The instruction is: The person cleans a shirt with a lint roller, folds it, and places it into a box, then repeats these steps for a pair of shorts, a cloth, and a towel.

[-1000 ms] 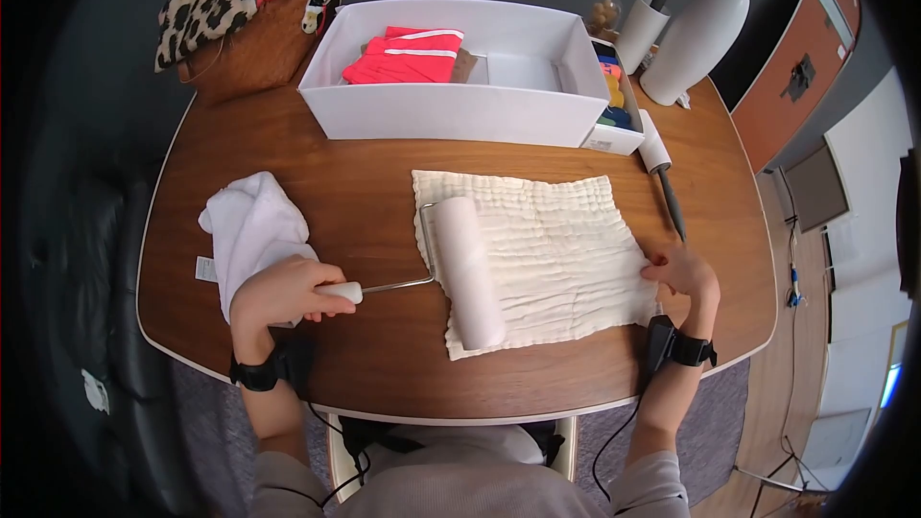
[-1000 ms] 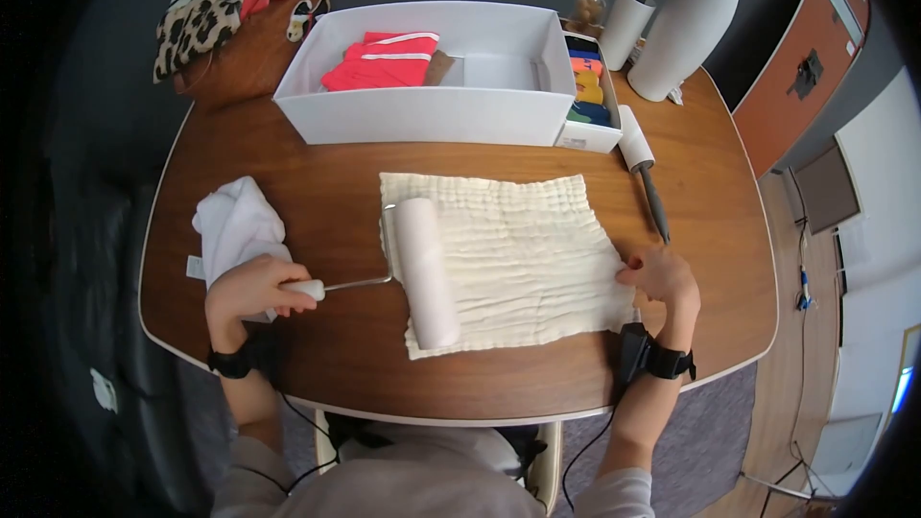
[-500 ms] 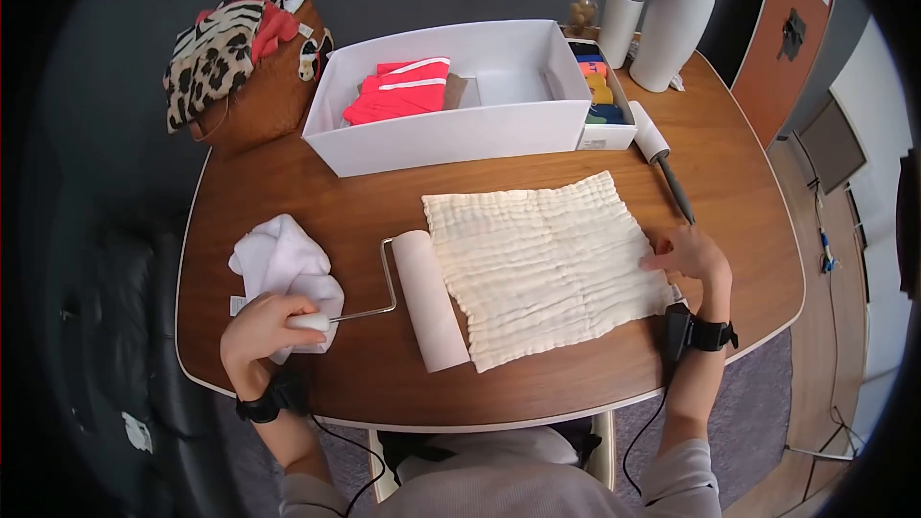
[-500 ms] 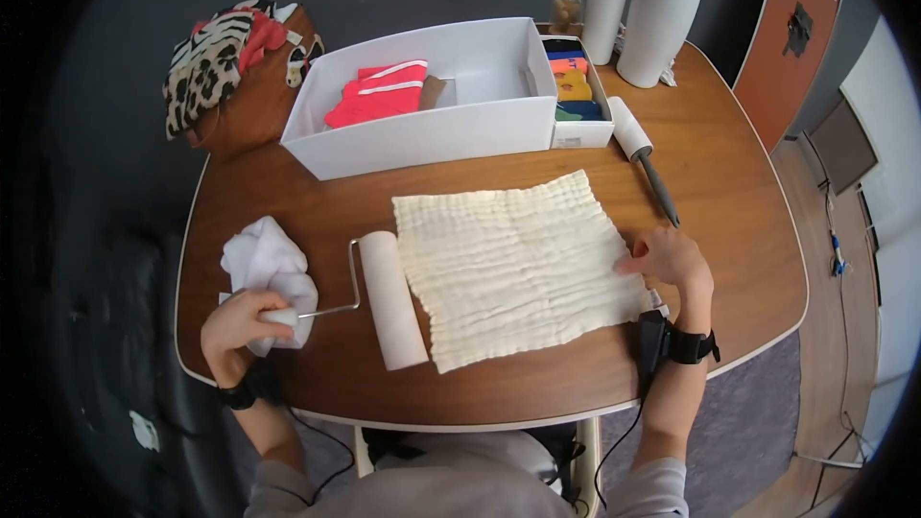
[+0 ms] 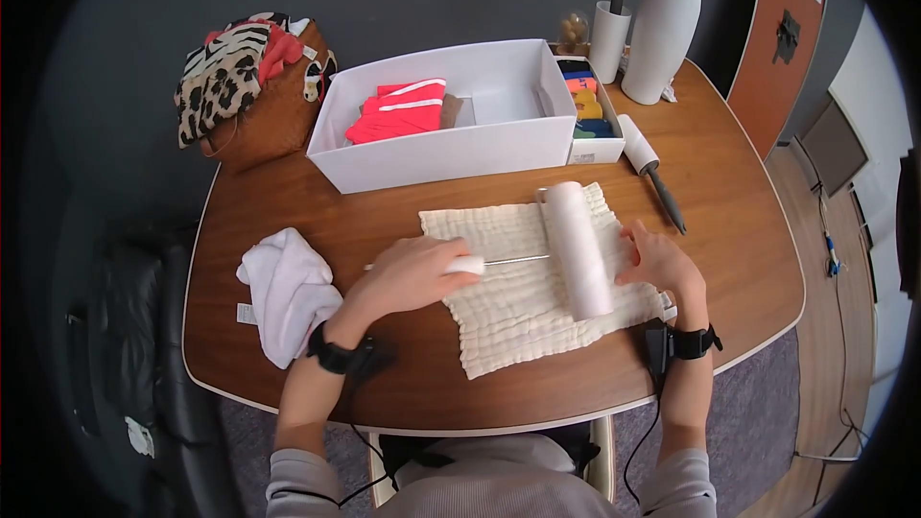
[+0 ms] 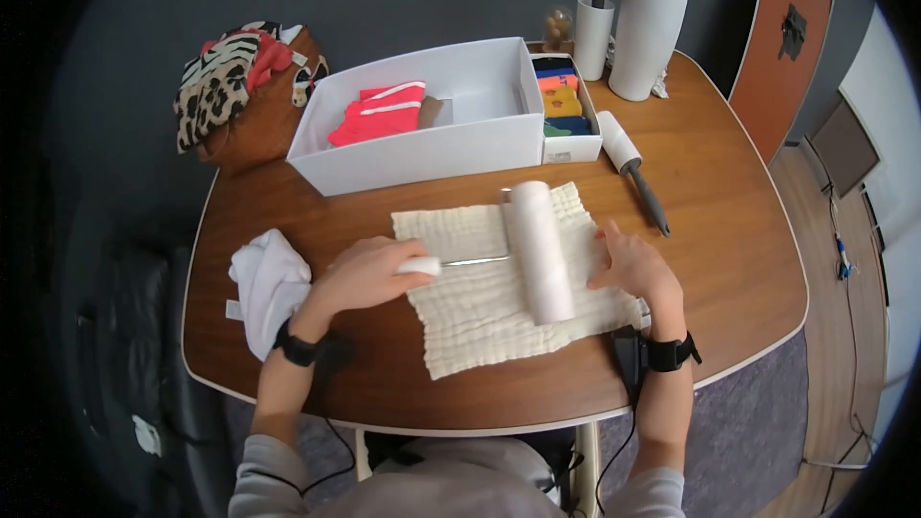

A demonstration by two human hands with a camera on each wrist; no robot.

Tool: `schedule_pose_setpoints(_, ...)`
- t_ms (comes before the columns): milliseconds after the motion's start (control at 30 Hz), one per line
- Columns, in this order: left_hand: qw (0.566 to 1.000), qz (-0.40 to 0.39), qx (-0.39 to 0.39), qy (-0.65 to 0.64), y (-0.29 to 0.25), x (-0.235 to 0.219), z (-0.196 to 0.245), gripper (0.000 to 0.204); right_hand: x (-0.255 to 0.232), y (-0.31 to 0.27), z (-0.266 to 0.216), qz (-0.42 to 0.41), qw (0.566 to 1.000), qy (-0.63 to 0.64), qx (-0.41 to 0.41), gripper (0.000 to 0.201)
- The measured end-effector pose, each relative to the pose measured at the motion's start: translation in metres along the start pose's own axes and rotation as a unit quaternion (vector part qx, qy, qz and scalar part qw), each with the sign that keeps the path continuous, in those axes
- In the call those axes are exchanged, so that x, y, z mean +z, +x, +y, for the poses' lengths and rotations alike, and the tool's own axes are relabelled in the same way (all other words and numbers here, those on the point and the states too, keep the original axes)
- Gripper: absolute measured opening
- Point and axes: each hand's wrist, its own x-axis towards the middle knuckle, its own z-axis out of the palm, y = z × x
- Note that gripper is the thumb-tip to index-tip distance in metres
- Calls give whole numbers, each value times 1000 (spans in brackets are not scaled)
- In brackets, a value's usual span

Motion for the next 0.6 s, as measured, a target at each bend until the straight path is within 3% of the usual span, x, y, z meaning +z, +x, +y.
schedule_pose_setpoints(267, 999, -21, 29, -24, 49, 32, -3, 30, 8, 8, 21, -5, 999, -11, -49, 87)
schedule_pose_setpoints(467, 996, -39, 44, -71, 33, 34, -33, 31, -1, 0, 7, -54, 998, -34, -11, 91)
schedule_pose_setpoints(600, 992, -63, -17, -106, 7, 26, -51, 29, -6, -2, 3, -71, 997, -31, 8, 92)
